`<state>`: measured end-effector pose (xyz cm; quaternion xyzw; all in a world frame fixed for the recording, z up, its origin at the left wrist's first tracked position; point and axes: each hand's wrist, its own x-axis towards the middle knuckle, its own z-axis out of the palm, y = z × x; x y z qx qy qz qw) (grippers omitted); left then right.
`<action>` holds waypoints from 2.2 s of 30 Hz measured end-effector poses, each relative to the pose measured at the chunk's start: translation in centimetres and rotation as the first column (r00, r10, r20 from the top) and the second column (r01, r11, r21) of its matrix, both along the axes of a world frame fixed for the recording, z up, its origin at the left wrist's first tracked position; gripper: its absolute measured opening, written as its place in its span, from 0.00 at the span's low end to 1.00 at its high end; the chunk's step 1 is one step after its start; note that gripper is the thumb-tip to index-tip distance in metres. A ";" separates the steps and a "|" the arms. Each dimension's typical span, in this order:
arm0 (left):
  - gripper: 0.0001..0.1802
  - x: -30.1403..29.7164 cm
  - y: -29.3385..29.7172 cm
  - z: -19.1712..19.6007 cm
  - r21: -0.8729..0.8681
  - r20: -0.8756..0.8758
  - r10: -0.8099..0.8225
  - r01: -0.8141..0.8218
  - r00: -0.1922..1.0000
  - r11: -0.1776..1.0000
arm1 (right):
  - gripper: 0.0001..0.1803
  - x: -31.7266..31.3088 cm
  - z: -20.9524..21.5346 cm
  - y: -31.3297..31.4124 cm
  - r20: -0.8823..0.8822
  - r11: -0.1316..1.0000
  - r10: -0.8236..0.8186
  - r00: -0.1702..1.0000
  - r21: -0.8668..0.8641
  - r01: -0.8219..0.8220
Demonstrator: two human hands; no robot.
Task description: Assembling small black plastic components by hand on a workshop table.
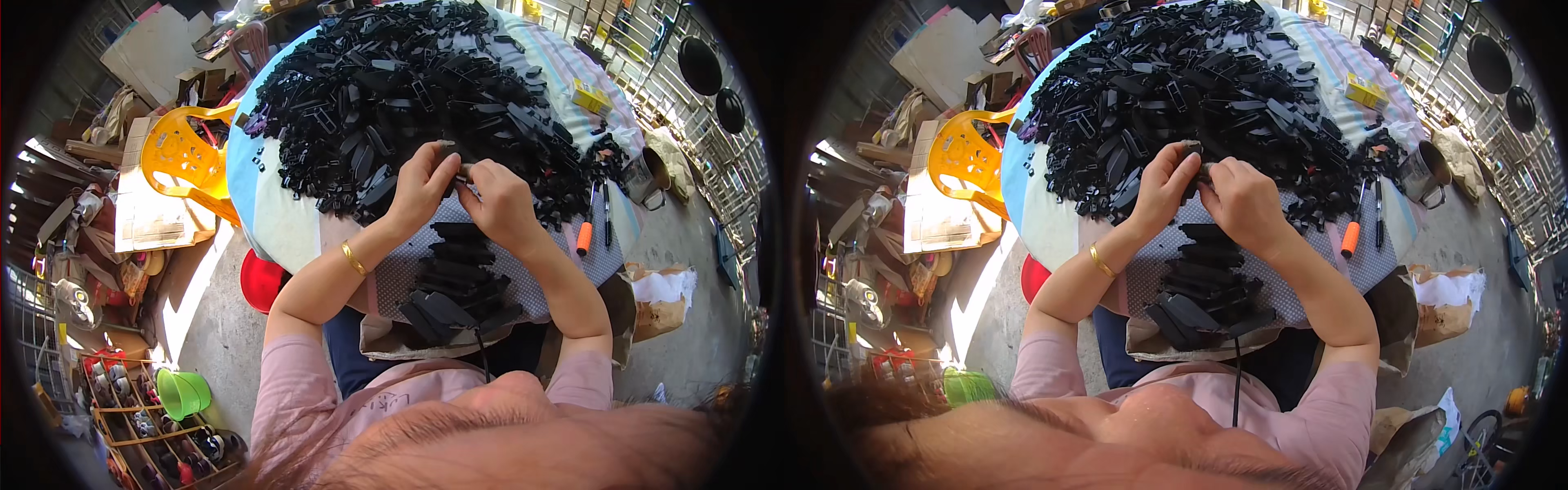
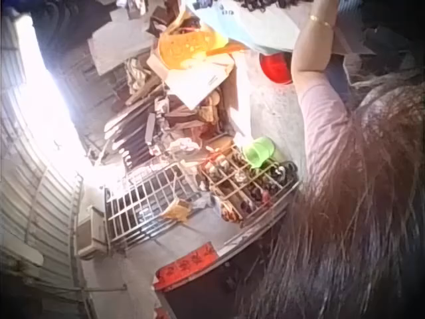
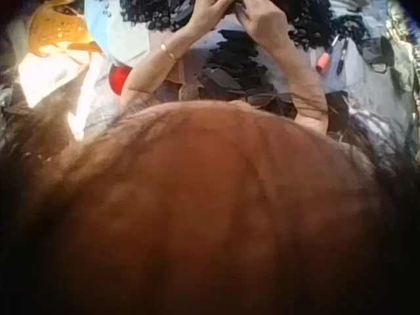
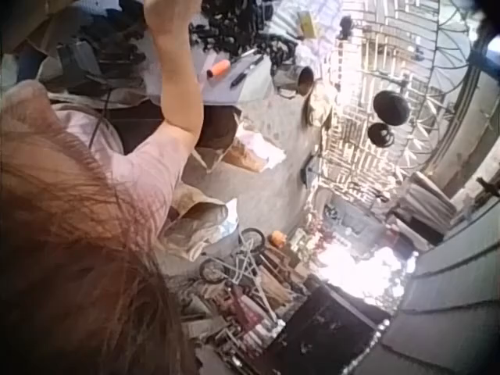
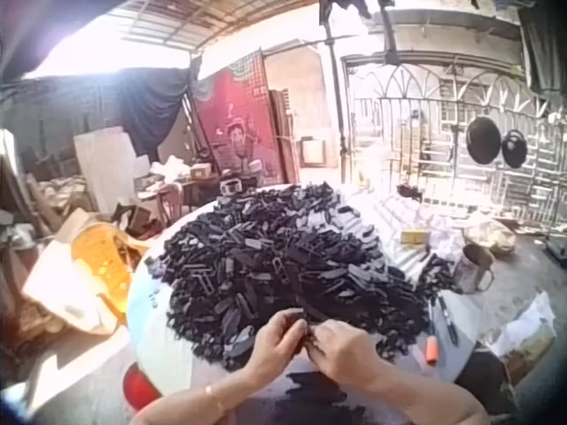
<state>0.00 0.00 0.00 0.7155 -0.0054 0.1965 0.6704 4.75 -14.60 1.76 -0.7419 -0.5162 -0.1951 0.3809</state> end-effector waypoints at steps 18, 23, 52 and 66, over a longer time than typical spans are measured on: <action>0.15 0.8 2.2 1.4 -0.408 -0.141 -0.005 -0.054 0.990 0.912 | 0.13 5.7 2.0 -4.3 -0.308 0.942 -0.113 0.945 -0.335 0.003; 0.17 0.6 2.0 1.0 -0.435 -0.196 -0.169 0.069 0.966 0.898 | 0.11 8.4 1.8 -7.4 -0.454 0.845 -0.249 0.855 -0.533 -0.037; 0.17 0.4 0.6 0.0 -0.401 -0.261 -0.307 0.187 0.915 0.897 | 0.10 5.9 0.1 -3.4 -0.180 0.768 -0.271 0.945 -0.633 0.100; 0.15 0.4 1.2 -0.2 -0.553 -0.182 -0.430 0.269 0.884 0.788 | 0.12 3.6 0.4 0.3 -0.782 0.966 0.240 0.575 0.249 -0.064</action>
